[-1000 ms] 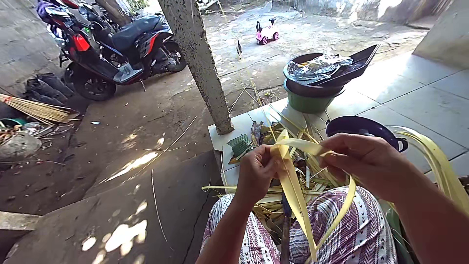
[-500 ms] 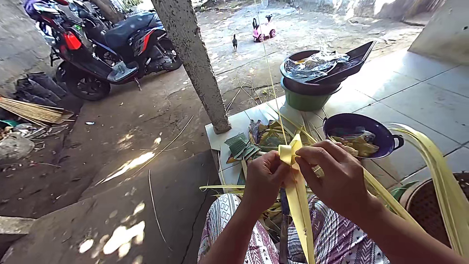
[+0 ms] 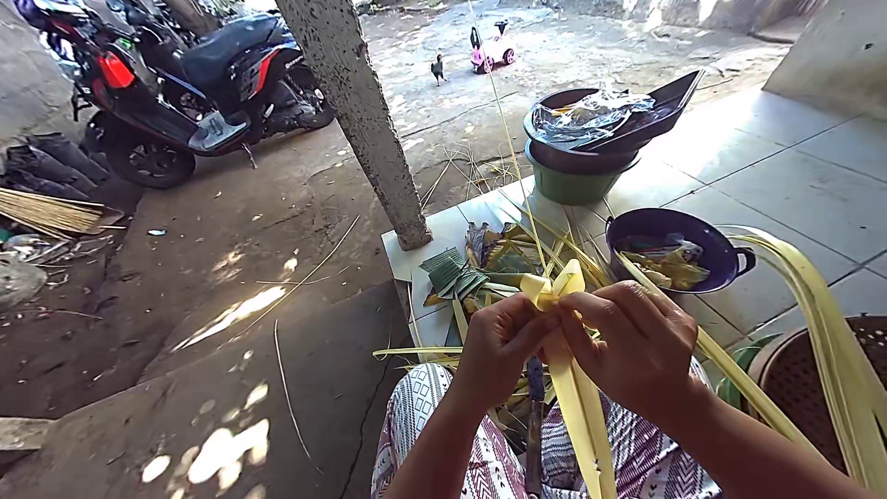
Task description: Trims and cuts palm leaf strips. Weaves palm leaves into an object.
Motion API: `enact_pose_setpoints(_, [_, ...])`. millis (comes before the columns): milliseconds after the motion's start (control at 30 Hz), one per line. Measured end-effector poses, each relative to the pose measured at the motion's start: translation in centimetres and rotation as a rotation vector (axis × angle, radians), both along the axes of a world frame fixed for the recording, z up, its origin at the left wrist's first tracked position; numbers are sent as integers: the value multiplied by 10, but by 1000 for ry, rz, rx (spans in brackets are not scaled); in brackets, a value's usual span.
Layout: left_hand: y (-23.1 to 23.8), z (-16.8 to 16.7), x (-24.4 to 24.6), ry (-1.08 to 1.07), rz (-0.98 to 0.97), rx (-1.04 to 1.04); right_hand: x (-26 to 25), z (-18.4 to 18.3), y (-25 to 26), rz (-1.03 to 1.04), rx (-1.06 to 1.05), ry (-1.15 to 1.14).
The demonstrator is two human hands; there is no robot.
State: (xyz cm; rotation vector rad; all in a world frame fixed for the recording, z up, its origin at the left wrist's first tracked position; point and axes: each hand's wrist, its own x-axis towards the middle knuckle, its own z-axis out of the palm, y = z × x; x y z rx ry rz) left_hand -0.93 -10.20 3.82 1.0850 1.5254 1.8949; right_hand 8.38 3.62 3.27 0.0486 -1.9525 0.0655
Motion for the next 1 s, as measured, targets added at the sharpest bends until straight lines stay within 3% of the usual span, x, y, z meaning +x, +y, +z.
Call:
enact_pose_setpoints(133, [0,-2,2,-38,22,36,1,1,3,147,-159,-55])
enact_pose_setpoints(367, [2,-4,1,-54,77,11,7,10,13,450,-1017,-460])
enact_pose_setpoints(433, [3,-3,-1,3,109,-33,4,17,19,533,-1175,-551])
enact_pose_setpoints(667, [13,21,-15,223,198,-119,-12,35,34,492,-967,-517])
enact_pose_setpoints(1000, [31,62,-37,387,263,-58,-35,66,38,524,-923,-298])
